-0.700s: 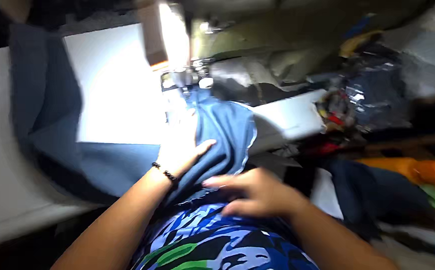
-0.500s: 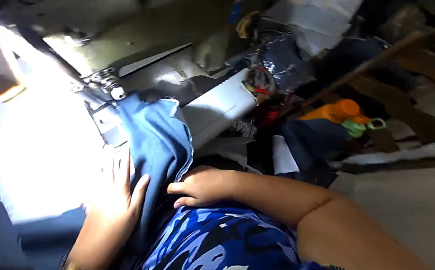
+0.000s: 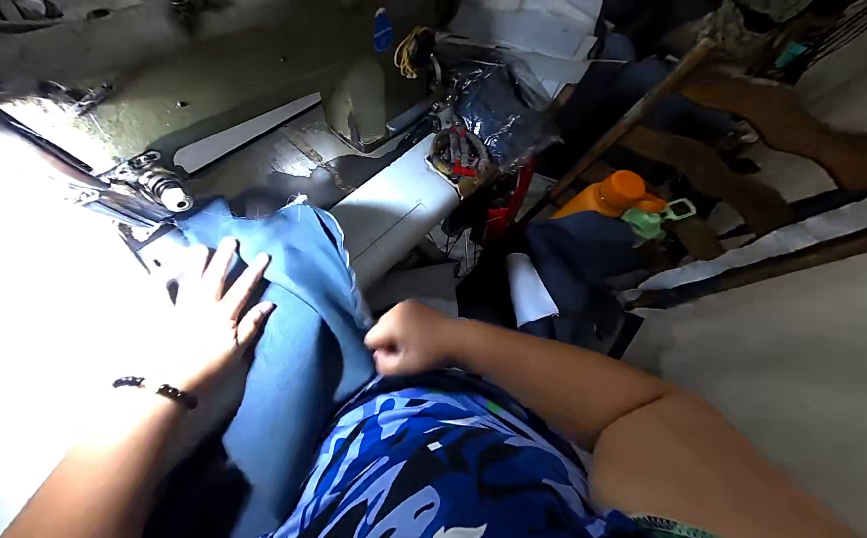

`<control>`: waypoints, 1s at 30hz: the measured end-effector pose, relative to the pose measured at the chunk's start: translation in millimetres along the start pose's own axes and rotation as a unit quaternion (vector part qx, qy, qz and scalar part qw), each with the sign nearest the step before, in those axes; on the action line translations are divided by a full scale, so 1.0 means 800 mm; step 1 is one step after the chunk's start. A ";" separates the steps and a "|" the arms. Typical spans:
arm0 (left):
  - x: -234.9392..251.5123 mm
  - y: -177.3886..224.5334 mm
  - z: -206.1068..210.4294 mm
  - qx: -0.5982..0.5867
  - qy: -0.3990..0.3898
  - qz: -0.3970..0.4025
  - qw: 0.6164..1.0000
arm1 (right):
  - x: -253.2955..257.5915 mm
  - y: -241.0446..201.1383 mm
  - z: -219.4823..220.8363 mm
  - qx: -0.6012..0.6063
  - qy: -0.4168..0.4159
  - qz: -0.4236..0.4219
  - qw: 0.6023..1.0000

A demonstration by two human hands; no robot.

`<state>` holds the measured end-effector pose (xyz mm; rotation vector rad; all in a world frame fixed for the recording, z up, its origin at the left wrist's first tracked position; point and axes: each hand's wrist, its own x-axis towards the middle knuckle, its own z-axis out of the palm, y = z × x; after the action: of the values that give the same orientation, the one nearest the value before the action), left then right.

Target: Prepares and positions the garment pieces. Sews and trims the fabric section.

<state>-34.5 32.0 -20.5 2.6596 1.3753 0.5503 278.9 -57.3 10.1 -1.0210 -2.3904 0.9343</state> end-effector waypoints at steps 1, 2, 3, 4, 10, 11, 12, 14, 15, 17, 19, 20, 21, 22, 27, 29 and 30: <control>-0.006 -0.002 0.011 -0.003 0.000 0.017 1.000 | -0.011 0.012 -0.024 -0.012 0.022 0.058 0.998; -0.012 0.002 0.014 -0.008 -0.008 0.024 1.000 | -0.022 0.029 -0.051 -0.016 0.048 0.120 0.991; -0.019 0.012 0.013 -0.014 -0.022 0.022 0.999 | -0.035 0.052 -0.075 -0.006 0.087 0.174 0.981; -0.027 0.026 0.013 -0.021 -0.030 0.017 0.999 | -0.051 0.080 -0.093 0.023 0.141 0.219 0.965; -0.057 0.085 0.012 -0.026 -0.075 0.010 0.997 | -0.164 0.267 -0.096 -0.070 0.170 0.489 0.853; -0.059 0.089 0.009 -0.023 -0.082 0.015 0.996 | -0.172 0.279 -0.087 -0.097 0.108 0.529 0.836; -0.060 0.091 0.007 -0.017 -0.089 0.018 0.996 | -0.176 0.285 -0.081 -0.120 0.061 0.556 0.820; -0.062 0.095 0.006 -0.001 -0.093 0.023 0.995 | -0.175 0.275 -0.072 -0.147 0.015 0.582 0.800; -0.063 0.095 0.006 0.005 -0.088 0.028 0.996 | -0.176 0.269 -0.071 -0.158 0.000 0.589 0.793; -0.064 0.097 0.007 0.011 -0.076 0.022 0.997 | -0.181 0.264 -0.076 -0.177 -0.042 0.594 0.784; -0.064 0.099 -0.001 -0.013 -0.085 0.009 0.996 | -0.191 0.258 -0.100 -0.160 -0.058 0.590 0.789; -0.065 0.099 -0.006 -0.050 -0.086 0.007 0.995 | -0.198 0.251 -0.119 -0.133 -0.027 0.583 0.801; -0.066 0.099 -0.012 -0.100 -0.085 0.003 0.991 | -0.203 0.238 -0.141 -0.106 0.017 0.564 0.818; -0.069 0.100 -0.019 -0.149 -0.069 -0.001 0.986 | -0.204 0.216 -0.165 -0.082 0.055 0.532 0.841; -0.043 0.151 -0.071 -0.230 0.102 0.033 0.967 | -0.115 0.021 -0.204 -0.086 0.006 0.109 0.990; -0.020 0.185 -0.092 -0.211 0.066 0.093 0.971 | -0.051 -0.051 -0.158 -0.075 -0.082 -0.125 0.986; -0.011 0.198 -0.100 -0.196 0.021 0.121 0.973 | -0.025 -0.083 -0.134 -0.069 -0.124 -0.213 0.967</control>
<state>54.4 -74.7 91.0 2.5065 0.8417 0.8123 320.1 -60.7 131.0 -0.4123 -2.7579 0.7790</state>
